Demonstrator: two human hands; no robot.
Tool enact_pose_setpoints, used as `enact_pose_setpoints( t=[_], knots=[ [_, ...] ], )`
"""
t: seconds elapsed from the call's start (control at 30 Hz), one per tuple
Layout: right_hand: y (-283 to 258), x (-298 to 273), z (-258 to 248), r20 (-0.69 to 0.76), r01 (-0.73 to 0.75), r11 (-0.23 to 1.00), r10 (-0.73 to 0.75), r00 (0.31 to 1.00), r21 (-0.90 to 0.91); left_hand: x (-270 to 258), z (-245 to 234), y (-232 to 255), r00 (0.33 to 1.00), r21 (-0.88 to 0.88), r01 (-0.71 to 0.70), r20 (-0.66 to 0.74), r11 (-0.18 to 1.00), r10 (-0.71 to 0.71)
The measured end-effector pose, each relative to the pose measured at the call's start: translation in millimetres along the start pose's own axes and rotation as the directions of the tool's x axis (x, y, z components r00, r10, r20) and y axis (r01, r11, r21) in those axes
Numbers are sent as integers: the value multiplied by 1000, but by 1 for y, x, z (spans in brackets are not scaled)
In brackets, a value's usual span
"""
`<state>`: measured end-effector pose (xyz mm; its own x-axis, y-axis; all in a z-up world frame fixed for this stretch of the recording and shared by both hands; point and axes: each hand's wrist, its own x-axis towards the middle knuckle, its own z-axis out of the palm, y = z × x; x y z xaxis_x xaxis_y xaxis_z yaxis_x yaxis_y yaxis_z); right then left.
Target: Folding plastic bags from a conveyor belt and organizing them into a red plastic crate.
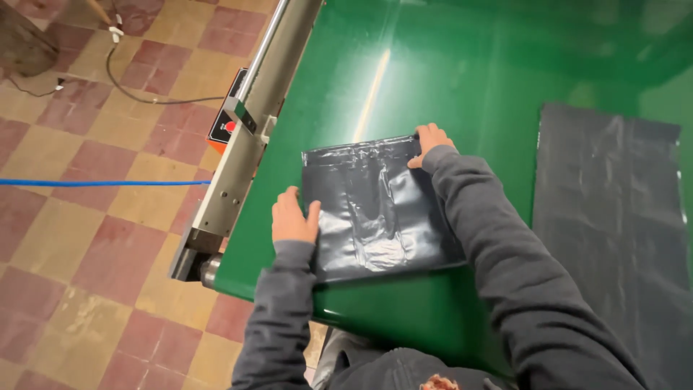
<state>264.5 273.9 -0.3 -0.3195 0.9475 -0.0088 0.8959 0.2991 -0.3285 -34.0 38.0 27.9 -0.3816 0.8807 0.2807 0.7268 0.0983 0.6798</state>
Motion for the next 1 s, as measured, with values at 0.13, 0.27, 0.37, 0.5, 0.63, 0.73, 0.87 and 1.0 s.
enact_pose_setpoints(
  t=[0.13, 0.27, 0.37, 0.5, 0.63, 0.73, 0.87, 1.0],
  knots=[
    [17, 17, 21, 234, -141, 986, 117, 965, 89, -20, 3, 50, 972, -137, -40, 225, 990, 71],
    [7, -9, 13, 119, -16, 991, 1, 993, 130, -29, 98, -13, 777, -611, 411, 623, 676, 91],
    [-15, -82, -22, -166, 202, 867, -140, 976, 455, -13, 96, -42, 574, -548, 812, 812, 202, -104],
    [-23, -178, -49, -397, 449, 829, -309, 864, 332, -31, 60, -63, 559, -564, 824, 825, -54, -82],
    [-6, -233, -28, -312, 499, 857, -443, 840, 126, -46, 52, -98, 646, -654, 726, 755, -211, -113],
    [-3, -246, -36, -214, 517, 851, -490, 845, 94, -52, 31, -95, 718, -730, 683, 677, -20, -162],
    [-14, -250, -70, -205, 536, 816, -499, 842, 215, -42, -16, -23, 975, -421, 221, 128, 880, -184],
    [-96, -222, -37, -375, 549, 704, -409, 832, 451, -68, 55, 47, 962, 194, -264, -12, 945, 272]
  ],
)
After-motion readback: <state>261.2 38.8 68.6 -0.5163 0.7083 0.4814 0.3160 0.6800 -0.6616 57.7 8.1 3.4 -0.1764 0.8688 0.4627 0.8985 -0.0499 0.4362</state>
